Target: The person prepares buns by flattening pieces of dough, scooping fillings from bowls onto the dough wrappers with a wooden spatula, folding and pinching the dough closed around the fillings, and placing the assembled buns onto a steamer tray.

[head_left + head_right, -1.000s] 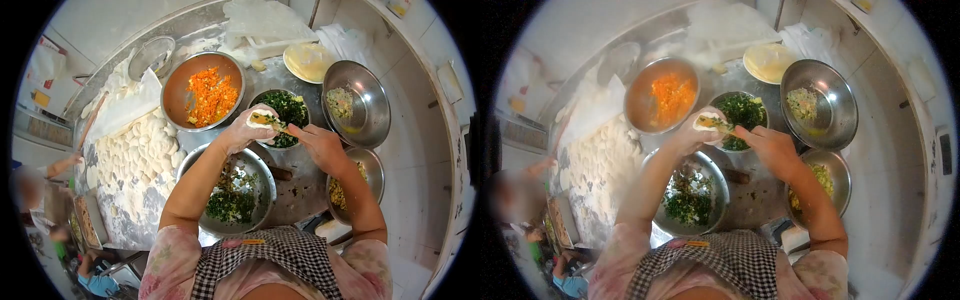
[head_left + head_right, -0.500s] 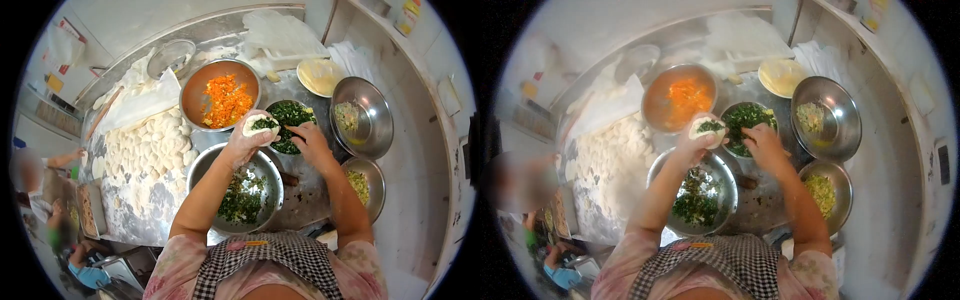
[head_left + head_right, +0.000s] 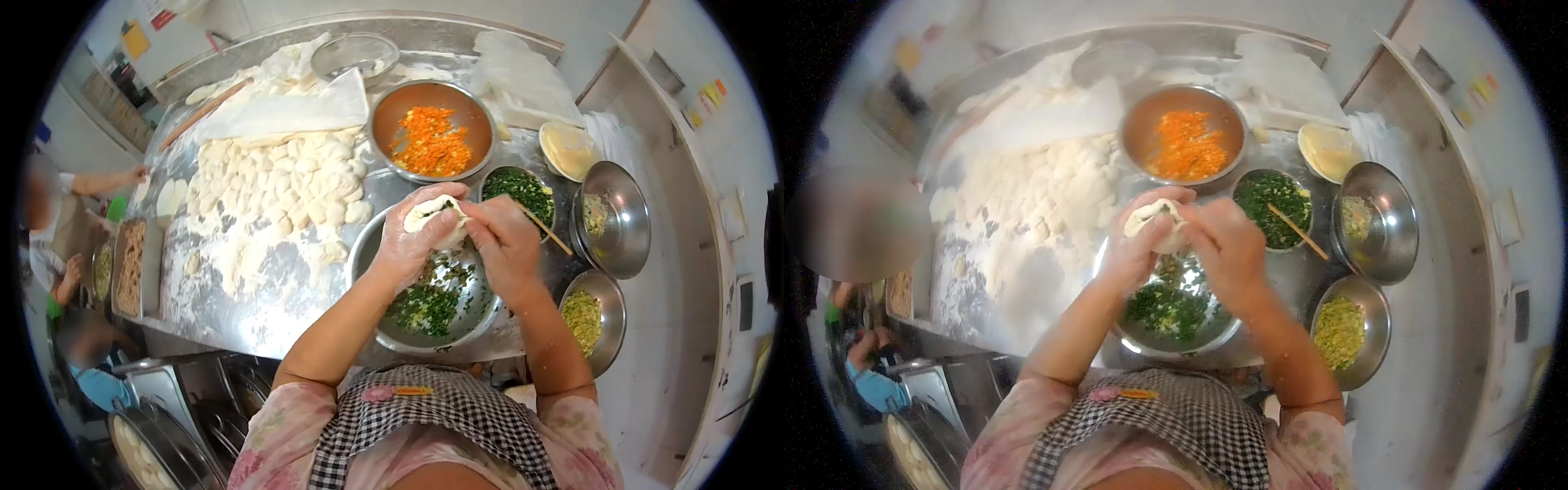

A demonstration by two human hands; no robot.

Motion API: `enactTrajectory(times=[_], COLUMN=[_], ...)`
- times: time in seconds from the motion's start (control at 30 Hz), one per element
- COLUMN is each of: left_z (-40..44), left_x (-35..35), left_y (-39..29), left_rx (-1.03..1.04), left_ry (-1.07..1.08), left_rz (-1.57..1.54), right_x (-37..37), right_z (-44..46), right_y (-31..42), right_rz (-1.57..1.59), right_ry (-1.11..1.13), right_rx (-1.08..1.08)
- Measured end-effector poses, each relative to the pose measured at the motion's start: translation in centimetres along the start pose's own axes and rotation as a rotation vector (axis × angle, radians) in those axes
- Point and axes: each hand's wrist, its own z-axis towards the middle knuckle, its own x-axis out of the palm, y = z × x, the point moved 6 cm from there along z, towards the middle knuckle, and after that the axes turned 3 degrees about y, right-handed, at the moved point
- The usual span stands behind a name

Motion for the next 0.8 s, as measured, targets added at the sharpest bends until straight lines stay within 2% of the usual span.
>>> enactTrajectory(times=[0.07,0.17,0.2,0.3,0.33,0.43,0.47,0.57,0.6,0.7,0.73,0.8], left_z=[-1.9,-4.1,-5.1,-7.1,-7.6,-9.5,-9.8,-10.8,-10.9,-10.8,-11.1,-11.6], left_x=[-0.9,-2.9,-3.6,-6.1,-6.9,-7.1,-7.5,-8.6,-9.1,-9.5,-9.9,-10.3], left_y=[-1.7,-3.8,-3.8,-4.8,-4.8,-6.8,-7.3,-7.5,-6.9,-7.4,-7.4,-7.1], left_rx=[-0.03,0.232,0.1,0.023,0.061,0.087,0.163,0.023,0.048,0.275,0.265,0.229], left_ry=[0.083,0.038,0.02,-0.082,-0.033,0.091,0.096,0.0,-0.043,-0.018,-0.129,-0.163], left_rz=[0.144,0.337,0.196,0.145,0.334,0.432,0.514,0.67,0.604,0.824,0.742,0.77], right_x=[1.0,4.2,5.5,8.3,9.0,10.9,11.3,12.7,13.0,13.4,13.5,13.8], right_z=[0.9,1.4,1.3,1.5,1.6,2.2,2.5,2.2,2.1,1.0,0.6,-0.1], right_y=[1.2,2.0,3.1,6.0,6.3,6.0,6.7,8.1,8.8,11.4,12.4,13.2], right_rz=[0.012,0.322,0.321,0.134,0.07,0.415,0.464,0.206,0.06,-0.045,-0.132,-0.295], right_ry=[0.08,0.201,0.267,0.377,0.379,0.421,0.441,0.593,0.544,0.279,0.296,0.392], right_rx=[-0.005,0.169,0.195,0.035,-0.003,0.238,0.254,0.236,0.087,-0.304,-0.381,-0.459])
